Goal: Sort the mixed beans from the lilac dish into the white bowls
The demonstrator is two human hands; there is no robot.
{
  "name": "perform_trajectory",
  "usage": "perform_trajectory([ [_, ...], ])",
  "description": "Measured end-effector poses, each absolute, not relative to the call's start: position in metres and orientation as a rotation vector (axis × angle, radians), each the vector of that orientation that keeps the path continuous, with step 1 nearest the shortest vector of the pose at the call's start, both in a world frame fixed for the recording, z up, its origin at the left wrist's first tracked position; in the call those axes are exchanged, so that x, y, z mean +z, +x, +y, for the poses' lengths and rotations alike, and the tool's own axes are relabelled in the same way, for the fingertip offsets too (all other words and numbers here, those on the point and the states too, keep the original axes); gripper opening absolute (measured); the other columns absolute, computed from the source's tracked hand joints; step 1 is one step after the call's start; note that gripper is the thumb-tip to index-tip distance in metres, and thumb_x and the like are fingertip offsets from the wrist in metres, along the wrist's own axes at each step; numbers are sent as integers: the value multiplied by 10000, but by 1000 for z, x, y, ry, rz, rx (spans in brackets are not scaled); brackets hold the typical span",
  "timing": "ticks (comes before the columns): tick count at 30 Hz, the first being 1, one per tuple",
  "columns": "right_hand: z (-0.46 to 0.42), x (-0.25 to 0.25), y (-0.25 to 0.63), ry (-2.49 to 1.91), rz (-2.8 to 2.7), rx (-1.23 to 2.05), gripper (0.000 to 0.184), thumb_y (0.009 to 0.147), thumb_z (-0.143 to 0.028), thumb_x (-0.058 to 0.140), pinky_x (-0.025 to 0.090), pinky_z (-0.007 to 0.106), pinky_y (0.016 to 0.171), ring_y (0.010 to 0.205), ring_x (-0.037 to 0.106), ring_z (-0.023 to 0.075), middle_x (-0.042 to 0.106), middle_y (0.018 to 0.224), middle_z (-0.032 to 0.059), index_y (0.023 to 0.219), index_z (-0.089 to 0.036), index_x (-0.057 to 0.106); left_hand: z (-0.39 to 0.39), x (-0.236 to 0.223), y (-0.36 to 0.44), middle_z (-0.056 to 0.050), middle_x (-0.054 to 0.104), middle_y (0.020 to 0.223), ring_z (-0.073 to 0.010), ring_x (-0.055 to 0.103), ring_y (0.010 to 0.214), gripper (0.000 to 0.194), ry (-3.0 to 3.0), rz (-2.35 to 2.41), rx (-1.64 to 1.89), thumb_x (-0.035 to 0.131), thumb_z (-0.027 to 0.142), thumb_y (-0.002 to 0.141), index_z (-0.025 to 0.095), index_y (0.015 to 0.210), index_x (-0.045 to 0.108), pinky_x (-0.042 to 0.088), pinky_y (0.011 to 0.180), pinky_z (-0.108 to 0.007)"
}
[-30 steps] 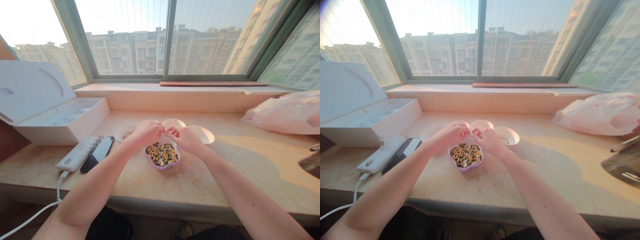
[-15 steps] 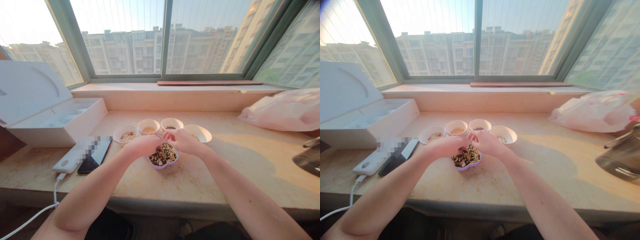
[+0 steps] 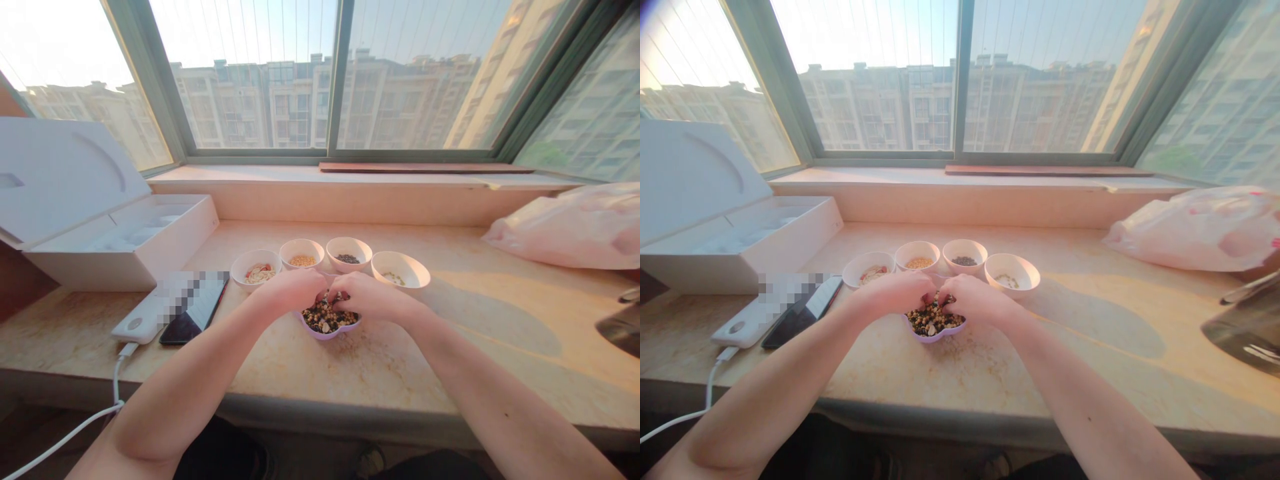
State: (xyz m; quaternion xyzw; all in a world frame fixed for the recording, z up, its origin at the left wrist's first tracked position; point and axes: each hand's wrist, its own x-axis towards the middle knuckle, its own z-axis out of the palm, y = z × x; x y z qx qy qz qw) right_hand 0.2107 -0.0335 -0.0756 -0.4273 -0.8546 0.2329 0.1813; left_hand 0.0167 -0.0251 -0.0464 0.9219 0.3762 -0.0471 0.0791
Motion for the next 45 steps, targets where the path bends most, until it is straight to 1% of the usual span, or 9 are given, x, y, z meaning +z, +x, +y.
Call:
perform_trajectory([
  [4, -32, -73, 212, -1199, -2582, 689, 270, 757, -79, 600, 508, 337, 734, 783, 702, 226, 801, 858, 43, 810, -232, 815, -24, -42, 16, -15, 533, 511, -170, 526, 575, 294, 2734, 1140, -152, 574, 32, 780, 186, 530, 589, 366, 602, -313],
  [10, -34, -64, 211, -1247, -2517, 646, 176, 759, -112, 667, 502, 302, 742, 830, 686, 201, 774, 881, 37, 788, -225, 799, -22, -27, 8, 15, 432, 506, -130, 374, 526, 300, 2747, 1122, -198, 525, 11, 771, 179, 523, 527, 300, 580, -310],
  [13, -33, -59, 213, -1281, -2399, 555, 92, 814, -256, 713, 480, 299, 715, 776, 651, 188, 738, 818, 26, 817, -221, 797, -17, -25, 1, 13, 490, 559, -122, 388, 566, 221, 2730, 1136, -165, 537, 57, 780, 171, 609, 620, 303, 584, -285],
  [16, -26, -55, 219, -1374, -2185, 413, 201, 896, -340, 644, 463, 302, 701, 762, 632, 186, 743, 844, 34, 874, -215, 799, -13, -26, -4, 6, 556, 614, -120, 425, 589, 204, 2685, 1161, -107, 532, 93, 804, 168, 673, 669, 313, 593, -278],
  [21, -6, -60, 232, -1558, -1936, 225, 250, 941, -276, 560, 480, 306, 779, 880, 659, 202, 774, 1004, 63, 984, -200, 794, -9, -29, -4, 6, 590, 647, -120, 444, 643, 228, 2690, 1158, -73, 518, 61, 819, 166, 697, 680, 337, 649, -266],
  [30, 11, -73, 246, -1709, -1977, 137, 331, 947, -207, 503, 475, 331, 878, 1046, 671, 235, 751, 1187, 81, 1146, -214, 766, -2, -43, 7, -44, 727, 925, -156, 583, 792, 326, 2755, 1074, -63, 490, 64, 850, 214, 939, 765, 395, 713, -257],
  [34, -2, -65, 243, -1699, -1944, 162, 295, 939, -270, 544, 471, 322, 857, 1037, 669, 234, 751, 1161, 77, 1126, -212, 765, -6, -45, 14, -37, 701, 800, -148, 556, 680, 255, 2789, 988, -157, 508, 65, 834, 193, 809, 727, 376, 656, -268],
  [37, -12, -59, 240, -1724, -1938, 187, 287, 943, -307, 548, 466, 311, 770, 910, 675, 220, 757, 1048, 73, 1097, -215, 771, -11, -48, 18, -33, 680, 757, -136, 528, 632, 208, 2766, 959, -111, 544, 76, 830, 176, 701, 673, 363, 625, -267],
  [45, -17, -53, 235, -1651, -1999, 159, 232, 936, -270, 570, 468, 303, 803, 895, 661, 209, 753, 1031, 78, 1028, -202, 771, -19, -46, 23, -51, 674, 756, -156, 561, 643, 264, 2797, 1009, -161, 490, 49, 813, 169, 712, 702, 391, 645, -287],
])
